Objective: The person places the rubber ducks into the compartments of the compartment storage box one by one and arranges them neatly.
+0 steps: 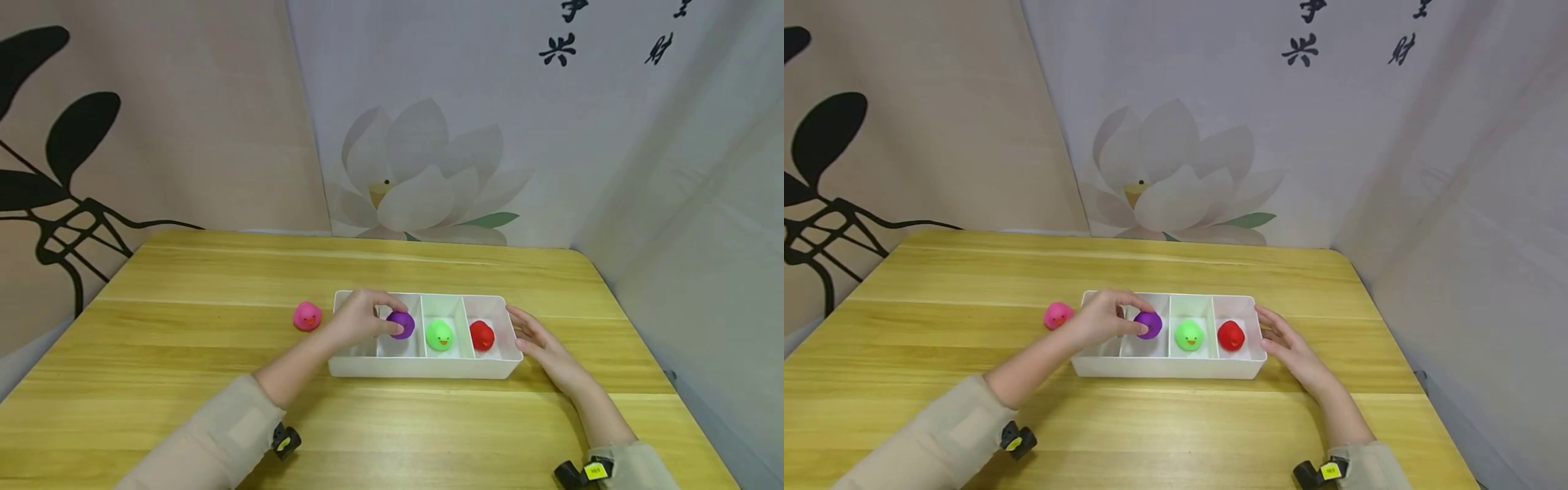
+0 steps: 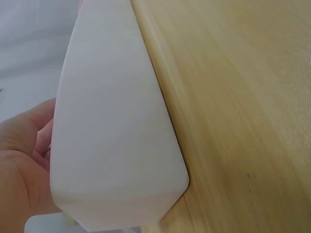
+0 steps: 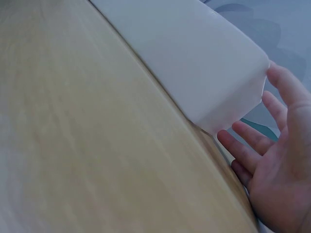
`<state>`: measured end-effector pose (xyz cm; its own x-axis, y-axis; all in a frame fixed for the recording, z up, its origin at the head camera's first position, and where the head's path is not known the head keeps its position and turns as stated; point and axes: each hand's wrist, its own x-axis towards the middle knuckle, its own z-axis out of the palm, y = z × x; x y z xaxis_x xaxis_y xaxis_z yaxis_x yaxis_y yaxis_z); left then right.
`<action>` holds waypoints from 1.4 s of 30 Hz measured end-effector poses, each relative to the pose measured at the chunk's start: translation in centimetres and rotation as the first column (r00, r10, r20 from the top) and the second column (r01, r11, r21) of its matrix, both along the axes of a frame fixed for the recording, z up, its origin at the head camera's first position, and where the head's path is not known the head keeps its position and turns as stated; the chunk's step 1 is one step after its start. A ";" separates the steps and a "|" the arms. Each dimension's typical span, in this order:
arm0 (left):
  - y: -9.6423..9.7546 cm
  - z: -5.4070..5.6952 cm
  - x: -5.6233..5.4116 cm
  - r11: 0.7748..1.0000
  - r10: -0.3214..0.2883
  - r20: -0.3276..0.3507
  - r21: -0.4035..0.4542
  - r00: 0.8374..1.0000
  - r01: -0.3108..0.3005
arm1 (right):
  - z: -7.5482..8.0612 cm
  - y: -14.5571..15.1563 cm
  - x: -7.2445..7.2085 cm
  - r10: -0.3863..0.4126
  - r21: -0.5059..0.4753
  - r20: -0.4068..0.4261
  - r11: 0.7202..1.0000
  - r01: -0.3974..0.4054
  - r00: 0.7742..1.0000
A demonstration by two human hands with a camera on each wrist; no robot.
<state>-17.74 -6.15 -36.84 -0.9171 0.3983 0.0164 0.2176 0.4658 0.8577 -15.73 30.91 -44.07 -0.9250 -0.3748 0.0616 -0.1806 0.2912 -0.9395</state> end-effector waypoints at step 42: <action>0.7 -1.4 -0.5 0.981 -0.009 -0.036 -0.192 0.999 0.002 | -0.1 0.0 0.0 0.013 -0.014 -0.013 1.000 -0.013 1.000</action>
